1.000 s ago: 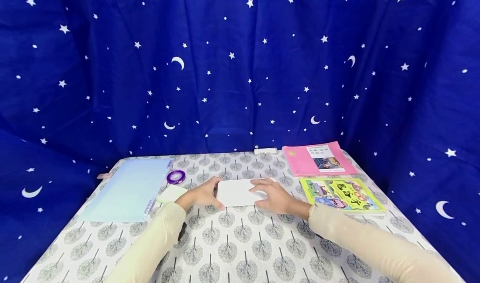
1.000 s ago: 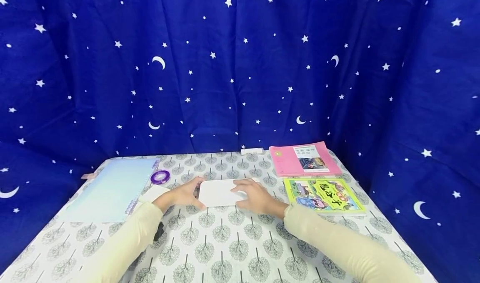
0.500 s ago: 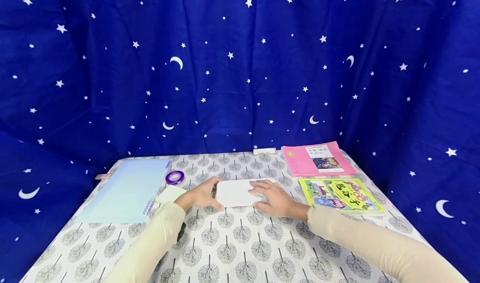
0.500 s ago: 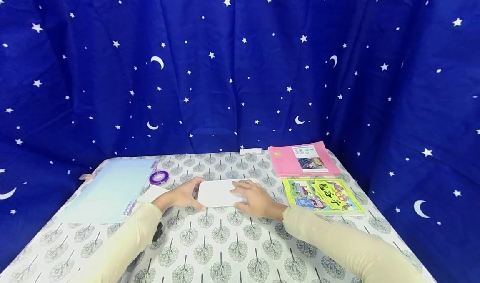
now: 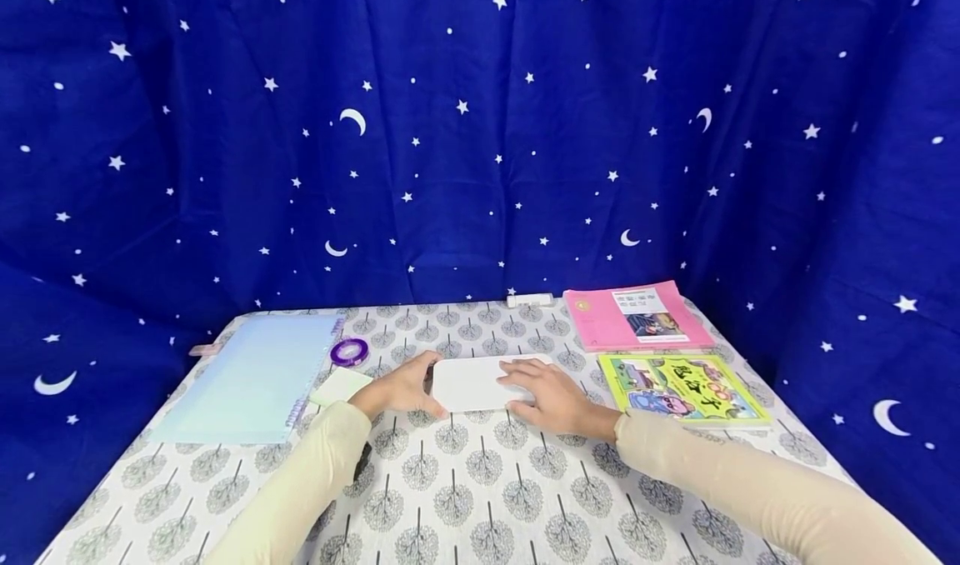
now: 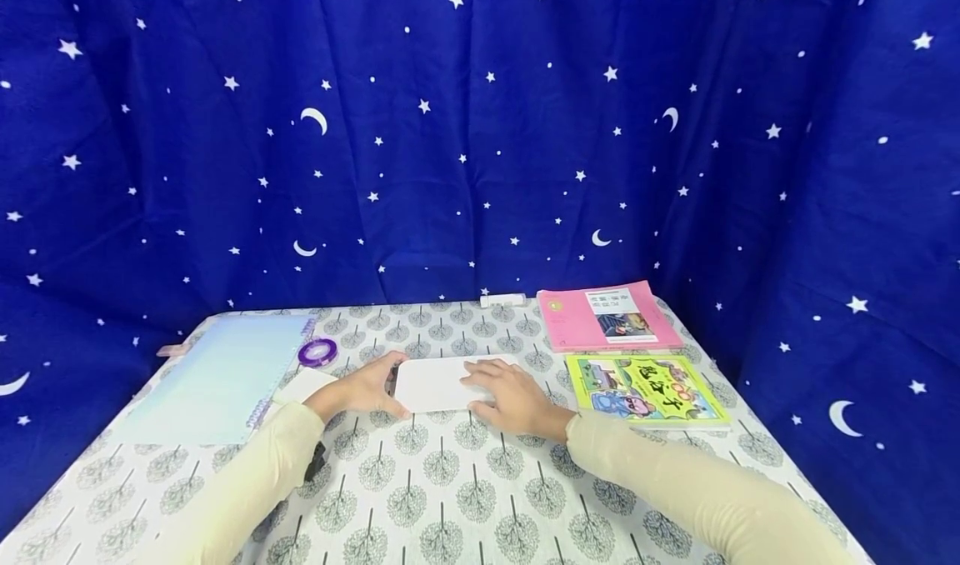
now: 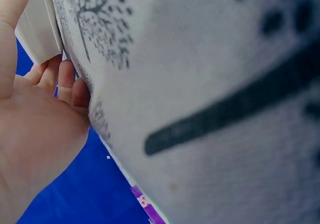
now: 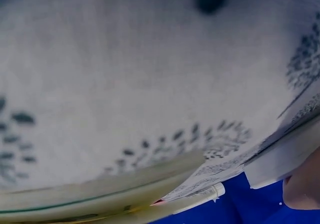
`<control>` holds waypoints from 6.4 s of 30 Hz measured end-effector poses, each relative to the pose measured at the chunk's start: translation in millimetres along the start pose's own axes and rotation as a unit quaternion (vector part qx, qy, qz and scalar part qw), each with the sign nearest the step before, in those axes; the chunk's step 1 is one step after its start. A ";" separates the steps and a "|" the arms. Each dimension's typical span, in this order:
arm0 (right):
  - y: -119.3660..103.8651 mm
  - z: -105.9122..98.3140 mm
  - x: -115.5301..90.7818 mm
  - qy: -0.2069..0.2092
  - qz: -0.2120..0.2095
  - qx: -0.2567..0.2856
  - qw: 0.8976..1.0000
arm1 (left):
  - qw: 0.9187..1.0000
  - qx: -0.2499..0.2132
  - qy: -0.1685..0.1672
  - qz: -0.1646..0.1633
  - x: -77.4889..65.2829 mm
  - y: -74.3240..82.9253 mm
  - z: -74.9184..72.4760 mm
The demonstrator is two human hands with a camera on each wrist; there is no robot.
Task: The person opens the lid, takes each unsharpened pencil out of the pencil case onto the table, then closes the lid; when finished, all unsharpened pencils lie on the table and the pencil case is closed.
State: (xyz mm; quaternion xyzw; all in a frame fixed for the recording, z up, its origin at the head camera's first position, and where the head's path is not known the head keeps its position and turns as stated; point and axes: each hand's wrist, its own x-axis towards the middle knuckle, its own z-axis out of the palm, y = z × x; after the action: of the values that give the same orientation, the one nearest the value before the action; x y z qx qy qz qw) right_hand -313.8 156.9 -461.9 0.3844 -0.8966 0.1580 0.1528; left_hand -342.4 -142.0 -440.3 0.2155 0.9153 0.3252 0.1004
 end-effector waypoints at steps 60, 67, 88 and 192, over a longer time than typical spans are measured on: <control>39.7 -48.4 -0.1 0.199 0.203 0.227 0.931 | 0.998 -0.065 0.022 -0.002 0.5 -3.2 11.1; 44.8 -49.0 -3.1 0.158 0.213 0.239 0.934 | 0.999 -0.047 0.026 0.002 0.8 -5.8 7.8; 45.5 -38.8 -11.1 -0.088 0.215 0.225 0.946 | 0.999 -0.038 0.019 0.020 -1.5 -5.6 9.9; 28.5 -27.2 49.4 -0.115 0.118 0.161 0.973 | 0.999 -0.029 0.026 0.009 -5.4 3.3 4.5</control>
State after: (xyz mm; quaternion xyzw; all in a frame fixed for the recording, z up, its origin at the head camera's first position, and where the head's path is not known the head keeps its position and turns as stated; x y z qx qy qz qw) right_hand -363.2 154.7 -422.6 0.3106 -0.9102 0.2719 -0.0347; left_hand -335.0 -139.6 -441.4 0.2123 0.9057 0.3582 0.0799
